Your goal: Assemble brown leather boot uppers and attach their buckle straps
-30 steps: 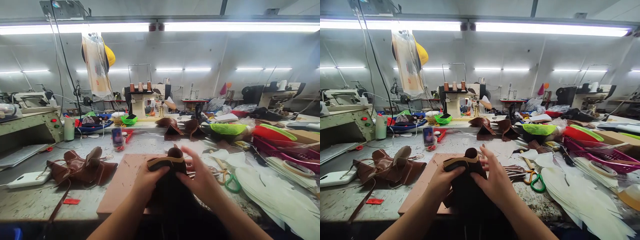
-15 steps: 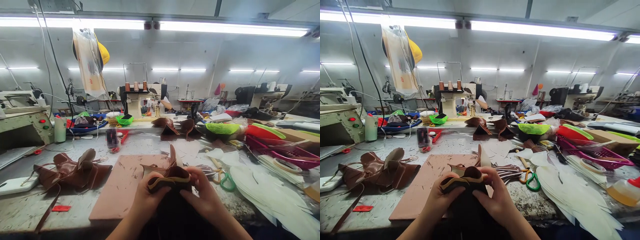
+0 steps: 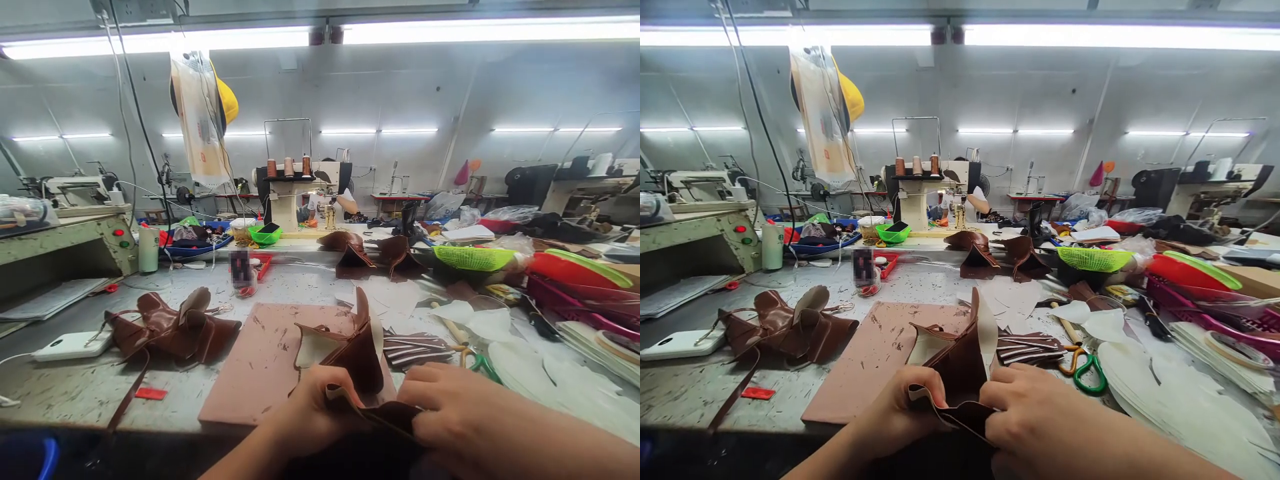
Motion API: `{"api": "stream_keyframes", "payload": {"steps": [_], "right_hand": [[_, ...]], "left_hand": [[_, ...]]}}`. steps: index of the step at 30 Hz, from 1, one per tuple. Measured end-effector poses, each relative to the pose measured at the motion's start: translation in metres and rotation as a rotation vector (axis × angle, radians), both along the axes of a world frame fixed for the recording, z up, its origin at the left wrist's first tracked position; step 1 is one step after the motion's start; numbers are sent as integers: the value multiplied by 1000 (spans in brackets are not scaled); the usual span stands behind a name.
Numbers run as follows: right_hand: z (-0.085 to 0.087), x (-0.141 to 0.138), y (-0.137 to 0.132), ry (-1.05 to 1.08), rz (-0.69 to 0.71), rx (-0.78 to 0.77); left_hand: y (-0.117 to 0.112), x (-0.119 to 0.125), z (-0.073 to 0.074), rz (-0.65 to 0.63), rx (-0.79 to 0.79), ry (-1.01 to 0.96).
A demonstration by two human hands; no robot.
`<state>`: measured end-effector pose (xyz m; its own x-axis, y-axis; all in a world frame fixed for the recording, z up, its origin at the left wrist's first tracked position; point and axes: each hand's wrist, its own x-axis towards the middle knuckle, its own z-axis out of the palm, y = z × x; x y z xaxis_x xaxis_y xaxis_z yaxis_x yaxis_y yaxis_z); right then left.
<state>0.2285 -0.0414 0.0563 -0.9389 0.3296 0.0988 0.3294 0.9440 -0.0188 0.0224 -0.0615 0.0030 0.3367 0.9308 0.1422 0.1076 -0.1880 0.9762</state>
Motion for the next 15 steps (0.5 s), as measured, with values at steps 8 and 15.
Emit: {"api": "stream_keyframes", "payload": {"steps": [8,15], "right_hand": [[13,13,1,129,-101,-253],[-39,11,13,828,-471,-609]], "left_hand": [[5,2,-3,-1,-42,-153],[2,6,-13,195,88,-301]]}}
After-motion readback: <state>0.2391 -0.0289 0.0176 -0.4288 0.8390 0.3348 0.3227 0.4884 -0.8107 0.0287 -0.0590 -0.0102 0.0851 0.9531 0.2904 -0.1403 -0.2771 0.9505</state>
